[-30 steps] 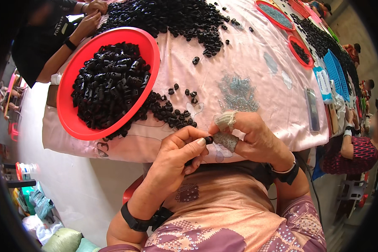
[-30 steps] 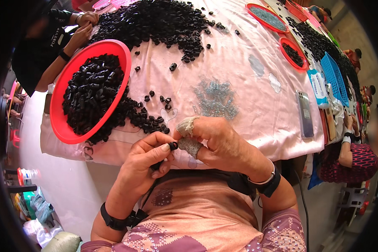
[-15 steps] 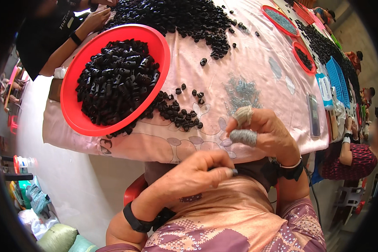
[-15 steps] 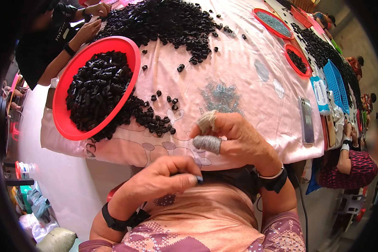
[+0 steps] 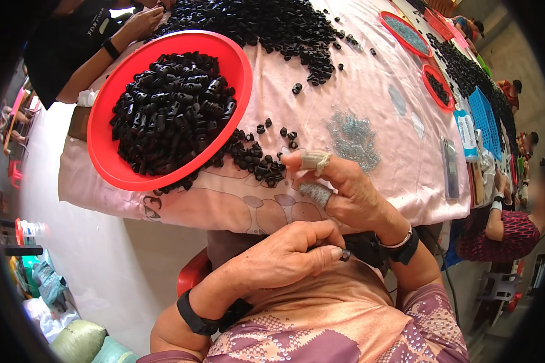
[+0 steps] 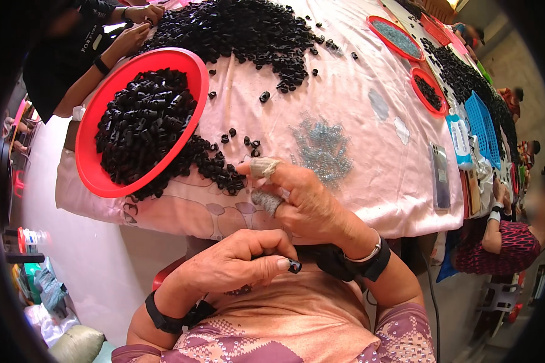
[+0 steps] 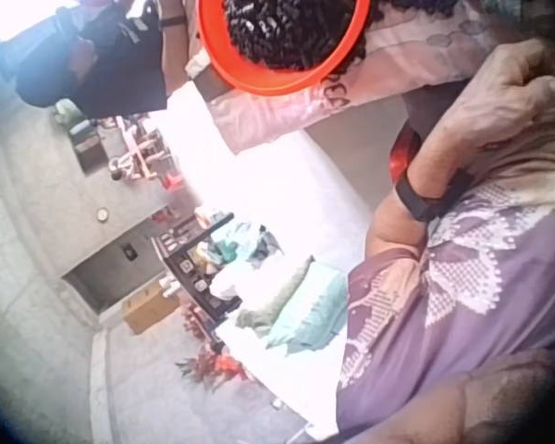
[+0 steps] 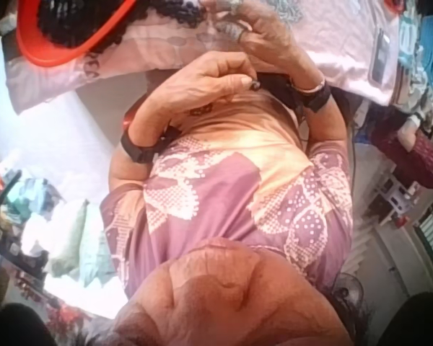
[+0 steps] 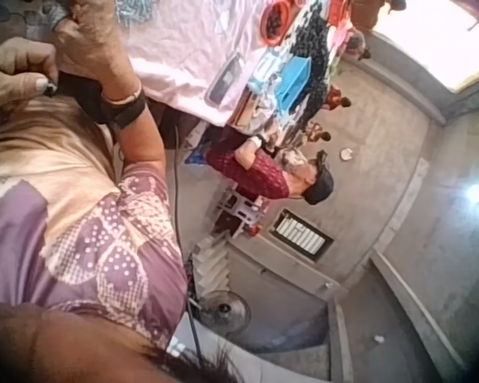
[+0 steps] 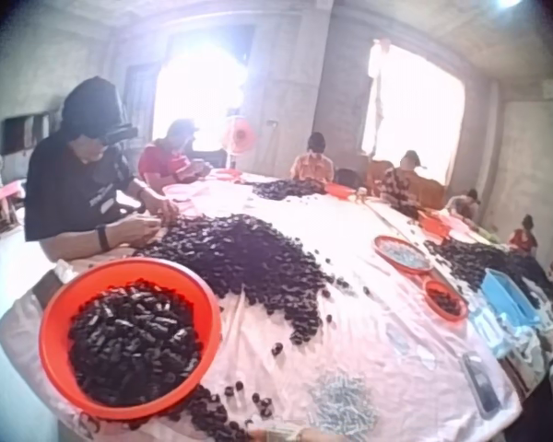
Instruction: Manually sorting and assembling small black plastic shoe components with metal rings.
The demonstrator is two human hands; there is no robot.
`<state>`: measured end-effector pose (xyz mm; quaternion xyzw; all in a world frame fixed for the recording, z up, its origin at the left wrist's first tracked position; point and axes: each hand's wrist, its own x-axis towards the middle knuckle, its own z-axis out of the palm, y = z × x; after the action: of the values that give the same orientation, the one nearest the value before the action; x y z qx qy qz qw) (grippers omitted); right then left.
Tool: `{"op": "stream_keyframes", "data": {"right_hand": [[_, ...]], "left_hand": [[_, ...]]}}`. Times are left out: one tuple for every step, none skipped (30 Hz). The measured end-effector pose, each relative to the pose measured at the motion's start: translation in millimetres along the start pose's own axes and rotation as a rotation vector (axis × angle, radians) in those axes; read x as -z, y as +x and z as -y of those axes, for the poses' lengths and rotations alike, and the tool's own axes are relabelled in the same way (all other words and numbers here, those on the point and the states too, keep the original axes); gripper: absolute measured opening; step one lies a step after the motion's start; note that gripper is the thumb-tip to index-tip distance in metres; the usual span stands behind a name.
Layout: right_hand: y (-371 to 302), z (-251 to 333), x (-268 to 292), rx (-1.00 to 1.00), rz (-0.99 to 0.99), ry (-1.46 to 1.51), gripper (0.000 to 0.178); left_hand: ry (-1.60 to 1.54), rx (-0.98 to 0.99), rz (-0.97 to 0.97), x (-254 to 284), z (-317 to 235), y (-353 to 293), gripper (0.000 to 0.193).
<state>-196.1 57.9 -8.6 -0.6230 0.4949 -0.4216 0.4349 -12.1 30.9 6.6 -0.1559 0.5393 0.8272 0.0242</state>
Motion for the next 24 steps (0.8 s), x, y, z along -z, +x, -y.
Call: {"op": "stream_keyframes", "data": {"right_hand": [[-0.5,-2.4,0.7,0.0,0.001,-0.003,0.053],[-2.1,-7.3,1.9,-0.008,-0.03,0.092,0.053],[-3.0,-9.8,2.7,-0.015,-0.061,0.187,0.054],[-3.0,-9.2,2.1,-0.016,-0.06,0.187,0.054],[-3.0,-7.8,1.4,-0.024,-0.039,0.165,0.053],[-2.9,-6.2,0.6,-0.032,-0.019,0.143,0.051],[-3.0,-4.2,-0.8,-0.032,-0.02,0.142,0.051],[-2.6,-1.8,-3.1,-0.04,0.016,0.154,0.044],[-1.8,-0.5,-5.3,-0.047,0.053,0.166,0.039],[-0.3,-0.4,-6.9,-0.046,0.052,0.165,0.039],[1.4,-0.2,-8.4,-0.047,0.086,0.173,0.038],[3.6,0.1,-10.3,-0.049,0.121,0.182,0.038],[6.6,1.4,-12.5,-0.047,0.121,0.181,0.038],[10.9,3.4,-14.6,-0.059,0.134,0.143,0.037],[15.6,4.6,-16.0,-0.071,0.147,0.104,0.036],[20.5,1.4,-15.8,-0.071,0.147,0.102,0.036],[26.6,-5.5,-14.6,-0.046,0.131,0.16,0.036],[32.3,-9.0,-12.3,-0.022,0.116,0.218,0.035],[39.3,-5.0,-10.6,-0.016,0.087,0.195,0.033],[45.9,-4.8,-8.1,-0.015,0.093,0.196,0.033],[51.8,-5.0,-5.1,-0.042,0.006,0.223,0.03],[54.5,-4.7,-2.7,-0.069,-0.085,0.248,0.026],[54.6,-3.2,-0.3,-0.07,-0.083,0.247,0.026],[53.6,-0.8,3.2,-0.081,-0.119,0.278,0.025]], "left_hand": [[-0.001,-0.012,0.002,0.1,-1.1,-0.3,0.025],[-0.002,-0.023,0.004,0.2,-2.2,-0.5,0.025],[-0.003,-0.026,0.005,0.0,-3.3,-0.5,0.025],[-0.005,-0.014,0.009,-0.4,-3.8,-0.8,0.025],[-0.007,-0.002,0.014,-0.8,-4.2,-1.1,0.024],[-0.008,-0.003,0.013,-1.1,-4.6,-1.6,0.024],[-0.012,-0.011,0.042,-1.3,-5.0,-2.0,0.025],[-0.017,-0.019,0.07,-1.4,-5.1,-2.1,0.025],[-0.016,-0.019,0.07,-2.0,-4.0,-1.7,0.025],[0.002,-0.033,0.078,-2.3,-2.4,-1.0,0.025],[0.02,-0.047,0.086,-2.3,-1.6,-0.7,0.026],[0.022,-0.048,0.087,-1.5,-2.0,-0.9,0.026],[0.031,-0.04,0.094,-0.8,-2.5,-1.6,0.026],[0.04,-0.031,0.102,-0.3,-2.9,-2.1,0.026],[0.04,-0.032,0.102,-0.3,-2.7,-1.9,0.026],[0.057,-0.07,0.103,-1.0,-2.3,-1.1,0.025],[0.073,-0.108,0.105,-1.5,-1.9,-0.2,0.025],[0.073,-0.11,0.106,-1.8,-1.4,0.6,0.025],[0.092,-0.114,0.096,-0.9,-0.4,0.2,0.025],[0.111,-0.117,0.085,0.0,0.4,-0.3,0.025],[0.11,-0.119,0.079,0.9,0.8,-0.8,0.025],[0.093,-0.113,0.066,1.7,0.9,-1.0,0.024],[0.077,-0.107,0.054,2.5,0.8,-1.3,0.024],[0.076,-0.109,0.052,2.8,-2.2,-2.8,0.024]]}}
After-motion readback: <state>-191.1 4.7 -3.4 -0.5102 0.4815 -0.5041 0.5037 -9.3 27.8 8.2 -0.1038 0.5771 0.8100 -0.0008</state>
